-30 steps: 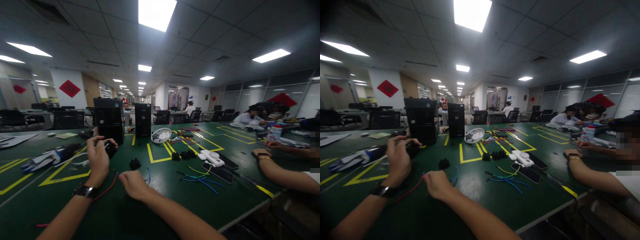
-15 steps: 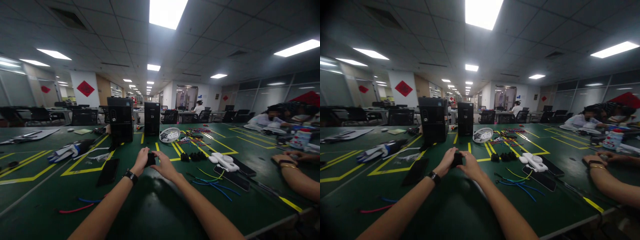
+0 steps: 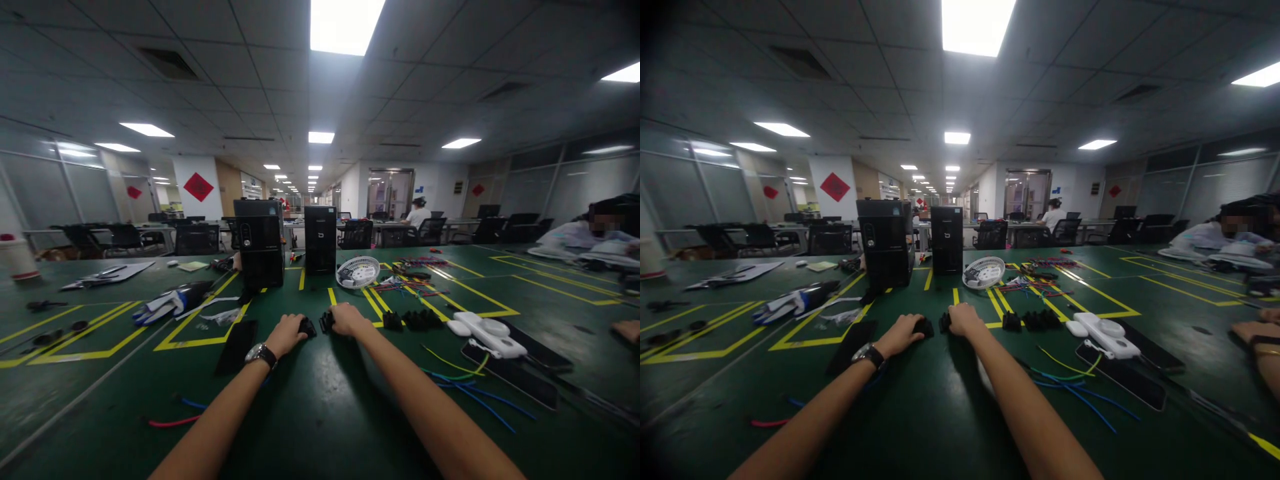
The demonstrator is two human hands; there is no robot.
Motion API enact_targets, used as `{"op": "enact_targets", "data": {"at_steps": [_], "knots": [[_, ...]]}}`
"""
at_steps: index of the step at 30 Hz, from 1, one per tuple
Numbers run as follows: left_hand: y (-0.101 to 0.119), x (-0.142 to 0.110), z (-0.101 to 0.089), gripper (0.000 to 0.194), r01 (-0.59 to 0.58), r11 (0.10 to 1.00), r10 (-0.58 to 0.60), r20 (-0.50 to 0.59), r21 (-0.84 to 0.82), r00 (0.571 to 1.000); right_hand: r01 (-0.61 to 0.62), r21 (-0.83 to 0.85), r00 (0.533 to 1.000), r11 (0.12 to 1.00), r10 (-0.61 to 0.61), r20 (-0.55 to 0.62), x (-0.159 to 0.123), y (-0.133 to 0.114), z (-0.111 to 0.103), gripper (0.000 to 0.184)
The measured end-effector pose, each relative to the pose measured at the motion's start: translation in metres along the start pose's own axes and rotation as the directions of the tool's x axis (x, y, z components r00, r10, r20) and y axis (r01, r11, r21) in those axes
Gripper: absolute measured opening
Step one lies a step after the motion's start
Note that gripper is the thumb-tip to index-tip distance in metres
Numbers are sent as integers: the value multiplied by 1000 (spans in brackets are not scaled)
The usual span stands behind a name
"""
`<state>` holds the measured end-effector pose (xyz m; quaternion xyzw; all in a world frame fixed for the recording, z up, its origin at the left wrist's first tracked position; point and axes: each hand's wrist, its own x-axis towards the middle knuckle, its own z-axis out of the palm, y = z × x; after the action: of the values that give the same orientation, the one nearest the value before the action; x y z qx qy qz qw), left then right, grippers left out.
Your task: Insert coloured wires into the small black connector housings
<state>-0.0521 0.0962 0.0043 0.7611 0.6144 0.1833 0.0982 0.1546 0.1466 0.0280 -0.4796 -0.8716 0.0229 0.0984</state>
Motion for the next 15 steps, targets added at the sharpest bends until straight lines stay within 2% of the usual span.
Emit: {"op": "enact_targets", "data": {"at_steps": [5,8,9,11,13,15], "knots": [[-1,0,-7,50,-11,997,7,47,77,999,122,7,992,992,-123,18,-3,-16,2,52],[5,-4,-10,56,10,995,-12,17,100,1000,132,17,991,991,-131,-20,-18,-14,0,64],[7,-5,-10,60,22,994,-21,-7,108,1000,98,11,993,995,-97,-61,-24,-10,-1,66],[15,-8,-11,65,34,994,-24,-102,103,995,-44,-25,980,999,39,-196,-37,2,-4,63],[27,-14,-12,58,7,999,2,-245,38,969,-243,-76,919,967,204,-337,-51,20,-5,54],[44,-26,-10,44,-79,993,39,-375,-90,926,-390,-125,867,912,319,-383,-65,38,-2,44]]}}
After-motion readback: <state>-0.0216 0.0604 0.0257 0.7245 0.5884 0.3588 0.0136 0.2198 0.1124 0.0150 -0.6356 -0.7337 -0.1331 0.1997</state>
